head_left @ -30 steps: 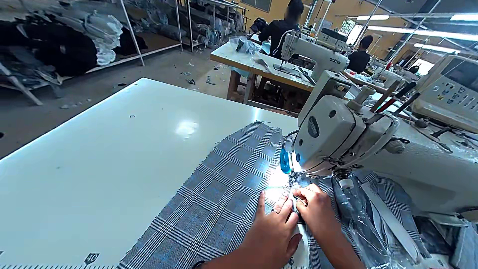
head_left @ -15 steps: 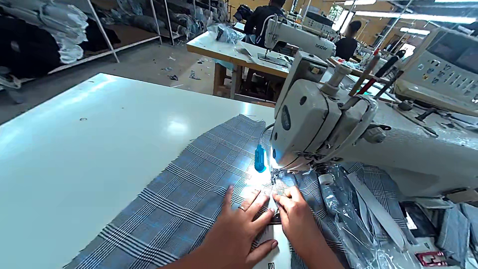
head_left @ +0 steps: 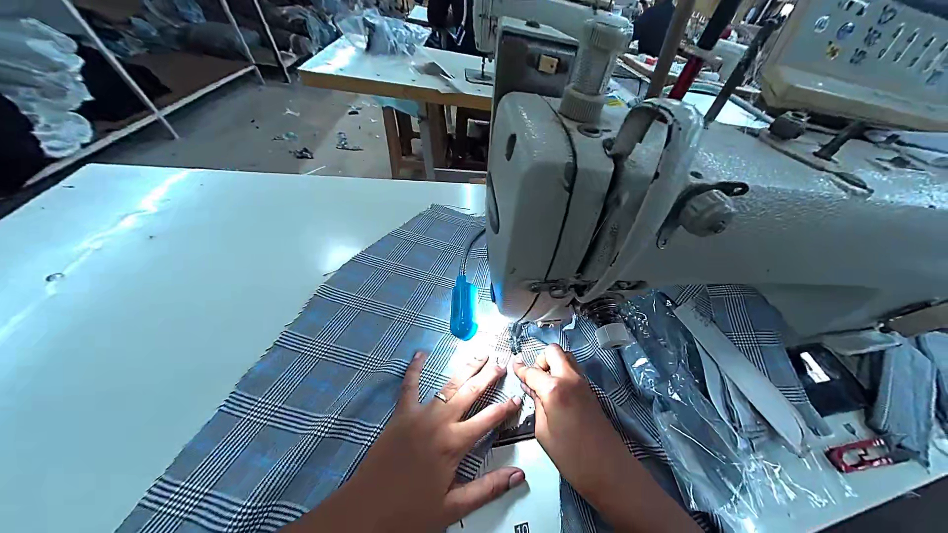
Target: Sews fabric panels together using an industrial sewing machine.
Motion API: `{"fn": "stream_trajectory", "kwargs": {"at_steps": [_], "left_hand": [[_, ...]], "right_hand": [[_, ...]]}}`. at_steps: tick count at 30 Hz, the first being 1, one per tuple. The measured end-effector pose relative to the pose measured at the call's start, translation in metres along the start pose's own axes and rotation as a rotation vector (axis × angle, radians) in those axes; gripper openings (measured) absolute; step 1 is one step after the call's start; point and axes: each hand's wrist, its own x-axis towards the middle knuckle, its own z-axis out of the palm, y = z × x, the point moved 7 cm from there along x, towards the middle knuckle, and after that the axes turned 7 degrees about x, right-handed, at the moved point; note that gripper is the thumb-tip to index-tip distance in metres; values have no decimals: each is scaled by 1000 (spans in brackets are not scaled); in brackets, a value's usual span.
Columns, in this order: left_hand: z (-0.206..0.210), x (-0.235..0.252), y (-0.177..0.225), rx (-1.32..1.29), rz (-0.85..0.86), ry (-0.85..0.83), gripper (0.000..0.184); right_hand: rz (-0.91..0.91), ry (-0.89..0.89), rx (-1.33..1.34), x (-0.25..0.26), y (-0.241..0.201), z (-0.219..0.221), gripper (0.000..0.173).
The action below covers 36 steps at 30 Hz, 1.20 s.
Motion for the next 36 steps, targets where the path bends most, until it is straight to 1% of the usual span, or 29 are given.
{"fn": "stream_trajectory", "kwargs": {"at_steps": [3, 6, 8, 9, 10, 11, 12, 14, 15, 16, 18, 21, 23, 29, 34, 36], "left_hand": [[2, 3, -7, -10, 51, -26, 64], [2, 8, -20, -65, 161, -88, 60], [1, 10, -29, -88, 232, -117, 56], [-2, 8, -31, -84, 219, -131, 56], [-6, 4, -30, -80, 152, -144, 59], [-14, -2, -26, -94, 18, -158, 65], [-27, -11, -21, -129, -173, -188, 72], [-60, -36, -8, -241, -557, -372, 86], [-74, -50, -3, -258, -678, -453, 91], [-84, -63, -1, -242, -752, -482, 93], [-91, -87, -2, -183, -823, -448, 95], [-88, -101, -2, -125, -825, -399, 96], [-83, -104, 0, -82, -824, -353, 101], [-74, -110, -5, 129, -766, -222, 114], [-73, -110, -21, 148, -710, -255, 119], [-71, -108, -33, 187, -653, -215, 121]], "right_hand": [[-4, 7, -2, 1, 0, 0, 30], [-22, 32, 1, 1, 0, 0, 29], [-59, 86, 6, 0, 1, 0, 26], [-90, 126, 14, 0, 1, 0, 23], [-109, 154, 38, 0, 2, -2, 21], [-114, 173, 69, 0, 3, -5, 18], [-102, 181, 110, 1, 4, -9, 17], [-49, 195, 198, 2, 11, -13, 16], [0, 188, 248, 2, 16, -14, 16], [51, 181, 295, 3, 21, -14, 16], [103, 186, 348, 6, 30, -13, 20], [91, 202, 356, 7, 31, -14, 33], [93, 208, 340, 6, 31, -15, 36], [55, 266, 305, 5, 29, -18, 33], [39, 272, 234, 5, 24, -19, 27], [15, 269, 224, 5, 25, -18, 23]]}}
